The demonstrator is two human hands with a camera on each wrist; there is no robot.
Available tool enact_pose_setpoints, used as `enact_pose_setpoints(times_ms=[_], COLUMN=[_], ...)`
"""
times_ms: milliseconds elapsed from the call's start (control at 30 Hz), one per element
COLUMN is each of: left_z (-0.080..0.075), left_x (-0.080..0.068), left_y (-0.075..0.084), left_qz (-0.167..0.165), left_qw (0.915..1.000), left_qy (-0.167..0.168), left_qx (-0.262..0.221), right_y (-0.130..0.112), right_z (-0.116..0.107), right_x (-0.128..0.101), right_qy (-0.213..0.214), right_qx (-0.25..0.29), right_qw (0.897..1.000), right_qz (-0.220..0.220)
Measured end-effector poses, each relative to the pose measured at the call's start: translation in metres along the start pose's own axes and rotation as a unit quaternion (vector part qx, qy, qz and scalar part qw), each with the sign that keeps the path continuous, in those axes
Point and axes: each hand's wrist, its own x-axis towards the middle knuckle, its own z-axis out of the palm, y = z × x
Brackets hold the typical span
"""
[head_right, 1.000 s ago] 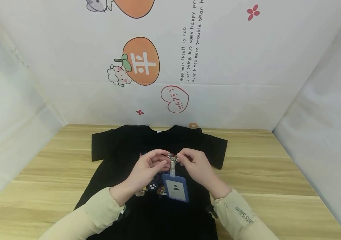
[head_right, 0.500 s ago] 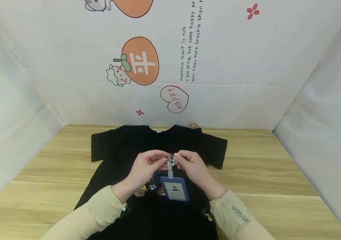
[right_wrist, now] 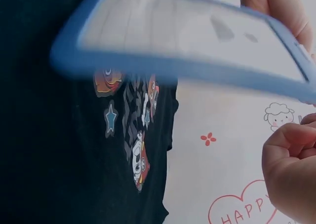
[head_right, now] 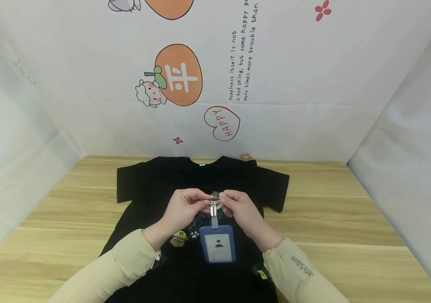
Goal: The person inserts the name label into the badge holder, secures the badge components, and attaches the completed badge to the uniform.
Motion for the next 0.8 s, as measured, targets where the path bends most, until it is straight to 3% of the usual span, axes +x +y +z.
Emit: enact_pose_setpoints(times_ms=[367,567,800], left_z=[-0.0001,-0.0005,0.0027], left_x=[-0.0002,0.0006,0.0015], left_y=[-0.0024,-0.0045,-0.0051], left_qz=[-0.008,-0.007,-0.052], left_qw=[0.9999,0.9997,0.9972], left_qy=[-0.011,-0.013,-0.004], left_qx=[0.003,-0.02,-0.055], right_y=[0.0055,0.0064,0.005], right_z=[0.001,0.0006,0.0013], right_x=[0.0,-0.0003,-0.003], right_qy=[-0.02,-0.015,0.028], right_qx=[0.033,0.05,0.049], right_qw=[0.999,0.999,0.998], right_qz=[0.008,0.008,0.018])
